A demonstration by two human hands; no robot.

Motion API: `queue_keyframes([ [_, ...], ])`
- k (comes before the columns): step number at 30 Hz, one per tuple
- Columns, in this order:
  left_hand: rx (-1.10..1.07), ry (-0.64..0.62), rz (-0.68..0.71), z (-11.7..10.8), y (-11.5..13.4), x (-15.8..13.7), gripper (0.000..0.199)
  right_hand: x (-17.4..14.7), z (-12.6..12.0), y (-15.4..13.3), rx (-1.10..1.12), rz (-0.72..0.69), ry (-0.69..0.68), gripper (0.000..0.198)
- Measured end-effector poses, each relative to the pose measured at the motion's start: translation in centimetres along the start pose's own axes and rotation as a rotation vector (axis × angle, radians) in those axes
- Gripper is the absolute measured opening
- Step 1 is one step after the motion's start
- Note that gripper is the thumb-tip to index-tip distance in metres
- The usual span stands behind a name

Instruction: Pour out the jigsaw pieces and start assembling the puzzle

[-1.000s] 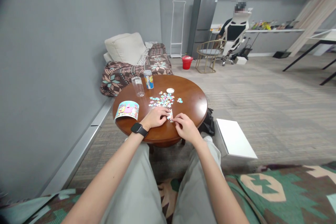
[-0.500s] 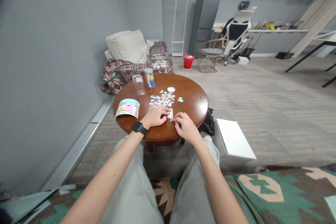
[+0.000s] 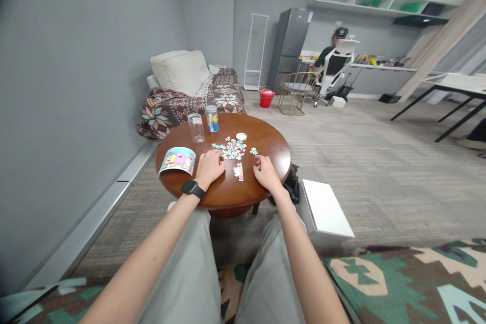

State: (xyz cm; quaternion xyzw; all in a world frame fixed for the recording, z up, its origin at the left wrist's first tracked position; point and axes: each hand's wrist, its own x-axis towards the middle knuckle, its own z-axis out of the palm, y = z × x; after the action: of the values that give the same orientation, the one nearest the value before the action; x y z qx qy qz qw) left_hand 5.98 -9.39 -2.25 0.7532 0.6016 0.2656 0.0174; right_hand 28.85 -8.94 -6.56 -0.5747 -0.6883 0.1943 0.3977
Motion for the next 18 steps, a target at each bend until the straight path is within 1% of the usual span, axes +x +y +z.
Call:
queue_keyframes([
  [2,0.015,-0.037,-0.074,0.1,-0.1,0.1,0.029,1.9,0.5,0.4,-0.078,0.026,0.074,0.048],
  [4,0.009,-0.064,-0.093,0.2,-0.2,0.1,0.029,3.8,1.4,0.5,-0.138,0.042,0.142,0.052],
  [6,-0.008,-0.074,-0.098,0.2,-0.3,0.2,0.03,5.5,2.4,0.2,-0.156,0.056,0.176,0.046],
  [8,-0.026,-0.082,-0.105,0.2,-0.5,0.3,0.03,6.6,3.5,-0.1,-0.147,0.049,0.164,0.035],
  [12,-0.06,-0.099,-0.107,-0.1,-0.9,0.5,0.023,7.0,4.4,-0.1,-0.115,-0.011,0.144,0.024],
  [15,-0.069,-0.106,-0.098,-0.1,-1.1,0.6,0.019,6.5,4.1,-0.1,-0.079,-0.058,0.129,0.021],
  [18,-0.052,-0.099,-0.072,0.1,-1.2,0.6,0.021,6.0,3.7,-0.3,-0.046,-0.081,0.124,0.022],
])
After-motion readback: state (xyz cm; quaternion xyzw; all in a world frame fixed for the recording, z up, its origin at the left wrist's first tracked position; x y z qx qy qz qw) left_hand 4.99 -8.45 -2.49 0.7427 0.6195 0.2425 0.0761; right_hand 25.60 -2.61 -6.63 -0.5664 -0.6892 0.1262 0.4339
